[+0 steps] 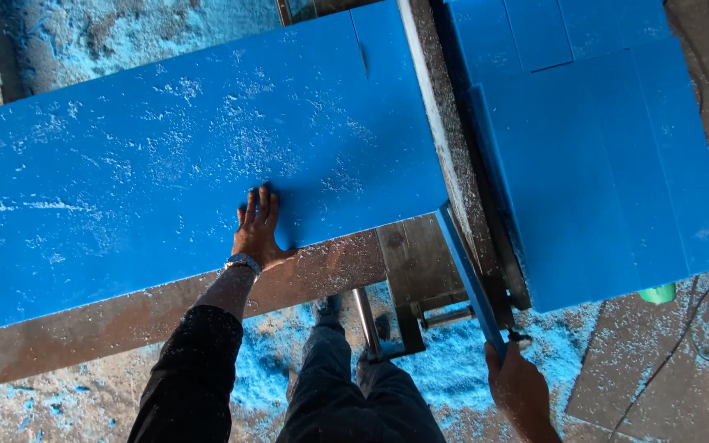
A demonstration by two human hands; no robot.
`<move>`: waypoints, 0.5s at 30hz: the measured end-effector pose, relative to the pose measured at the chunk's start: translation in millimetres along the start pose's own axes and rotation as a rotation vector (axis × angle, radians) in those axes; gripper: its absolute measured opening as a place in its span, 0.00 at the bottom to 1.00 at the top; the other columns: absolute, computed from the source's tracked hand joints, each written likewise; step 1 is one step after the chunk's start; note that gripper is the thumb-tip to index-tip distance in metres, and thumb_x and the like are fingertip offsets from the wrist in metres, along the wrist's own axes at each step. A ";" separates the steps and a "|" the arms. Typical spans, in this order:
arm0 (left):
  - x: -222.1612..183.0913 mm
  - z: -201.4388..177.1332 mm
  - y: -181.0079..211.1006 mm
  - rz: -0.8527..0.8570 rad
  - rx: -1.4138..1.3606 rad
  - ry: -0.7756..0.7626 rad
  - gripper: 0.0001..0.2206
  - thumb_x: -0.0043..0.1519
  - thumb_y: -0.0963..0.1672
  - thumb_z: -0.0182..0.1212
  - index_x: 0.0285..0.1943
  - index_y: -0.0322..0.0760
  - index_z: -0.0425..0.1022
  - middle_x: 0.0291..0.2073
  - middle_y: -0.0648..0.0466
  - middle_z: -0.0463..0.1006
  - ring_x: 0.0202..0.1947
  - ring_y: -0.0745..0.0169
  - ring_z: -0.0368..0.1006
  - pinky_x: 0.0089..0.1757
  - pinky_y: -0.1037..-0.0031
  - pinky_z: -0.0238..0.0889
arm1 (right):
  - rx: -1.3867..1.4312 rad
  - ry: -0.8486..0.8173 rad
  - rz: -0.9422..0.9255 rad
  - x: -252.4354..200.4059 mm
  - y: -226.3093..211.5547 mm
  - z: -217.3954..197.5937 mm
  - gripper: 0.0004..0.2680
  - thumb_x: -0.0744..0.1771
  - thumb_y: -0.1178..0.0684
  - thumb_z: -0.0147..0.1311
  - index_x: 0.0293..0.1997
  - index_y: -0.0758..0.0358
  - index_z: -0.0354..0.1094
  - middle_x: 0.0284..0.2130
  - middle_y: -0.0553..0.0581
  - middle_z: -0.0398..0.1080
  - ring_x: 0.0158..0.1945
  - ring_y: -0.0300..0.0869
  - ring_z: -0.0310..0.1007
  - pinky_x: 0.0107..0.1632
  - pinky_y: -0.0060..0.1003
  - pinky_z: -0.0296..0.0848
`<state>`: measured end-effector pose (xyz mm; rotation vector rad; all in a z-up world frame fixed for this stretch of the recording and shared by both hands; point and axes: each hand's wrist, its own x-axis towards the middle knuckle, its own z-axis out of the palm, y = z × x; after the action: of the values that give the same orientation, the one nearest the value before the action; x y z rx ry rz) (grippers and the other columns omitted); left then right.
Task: Cutting blue plastic or foam sheets into smaller rectangular pieces using a table saw.
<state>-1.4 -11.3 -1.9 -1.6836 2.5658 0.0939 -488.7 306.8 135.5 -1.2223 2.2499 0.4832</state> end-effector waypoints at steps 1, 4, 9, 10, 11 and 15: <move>1.5 2.6 -1.5 0.010 0.001 0.020 0.65 0.40 0.68 0.70 0.81 0.35 0.43 0.80 0.39 0.33 0.78 0.31 0.30 0.65 0.32 0.44 | 0.006 -0.010 0.008 2.3 -0.6 -0.9 0.17 0.71 0.33 0.38 0.43 0.55 0.66 0.18 0.46 0.77 0.12 0.39 0.71 0.20 0.29 0.69; 1.3 3.5 -1.2 0.012 0.008 0.021 0.65 0.40 0.68 0.71 0.81 0.35 0.43 0.80 0.37 0.34 0.78 0.30 0.32 0.66 0.33 0.43 | -0.015 -0.004 0.004 3.3 -0.6 -2.1 0.17 0.72 0.33 0.38 0.42 0.55 0.66 0.16 0.46 0.75 0.12 0.39 0.70 0.20 0.30 0.71; 1.9 -0.8 -0.6 0.023 0.009 0.034 0.64 0.39 0.67 0.70 0.80 0.33 0.45 0.79 0.35 0.37 0.78 0.28 0.35 0.65 0.31 0.44 | -0.086 0.058 -0.041 6.8 1.4 -2.6 0.18 0.72 0.33 0.37 0.48 0.57 0.64 0.15 0.48 0.73 0.13 0.41 0.70 0.19 0.33 0.71; 4.6 -2.7 -1.2 0.018 0.006 0.024 0.64 0.40 0.66 0.70 0.80 0.33 0.45 0.79 0.35 0.37 0.77 0.27 0.35 0.66 0.32 0.42 | -0.074 0.085 -0.056 7.9 -1.4 -5.8 0.17 0.71 0.33 0.39 0.46 0.57 0.65 0.15 0.47 0.73 0.12 0.40 0.70 0.19 0.33 0.71; 7.4 -4.5 -1.8 0.013 0.003 0.014 0.63 0.40 0.66 0.70 0.80 0.32 0.45 0.79 0.35 0.37 0.77 0.27 0.35 0.66 0.33 0.40 | -0.062 0.113 -0.070 8.9 -4.1 -9.1 0.17 0.71 0.33 0.42 0.43 0.56 0.65 0.14 0.47 0.72 0.12 0.40 0.71 0.20 0.32 0.72; 11.4 -4.3 -4.0 0.036 -0.003 0.062 0.63 0.40 0.66 0.72 0.80 0.31 0.47 0.79 0.34 0.40 0.77 0.26 0.37 0.65 0.31 0.43 | 0.077 0.125 -0.090 16.9 -2.2 -5.4 0.16 0.70 0.36 0.44 0.55 0.57 0.63 0.12 0.49 0.70 0.09 0.42 0.64 0.16 0.37 0.65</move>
<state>-2.4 -23.7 1.2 -1.6669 2.6425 0.0482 -495.9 291.6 129.5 -1.3402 2.2820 0.2900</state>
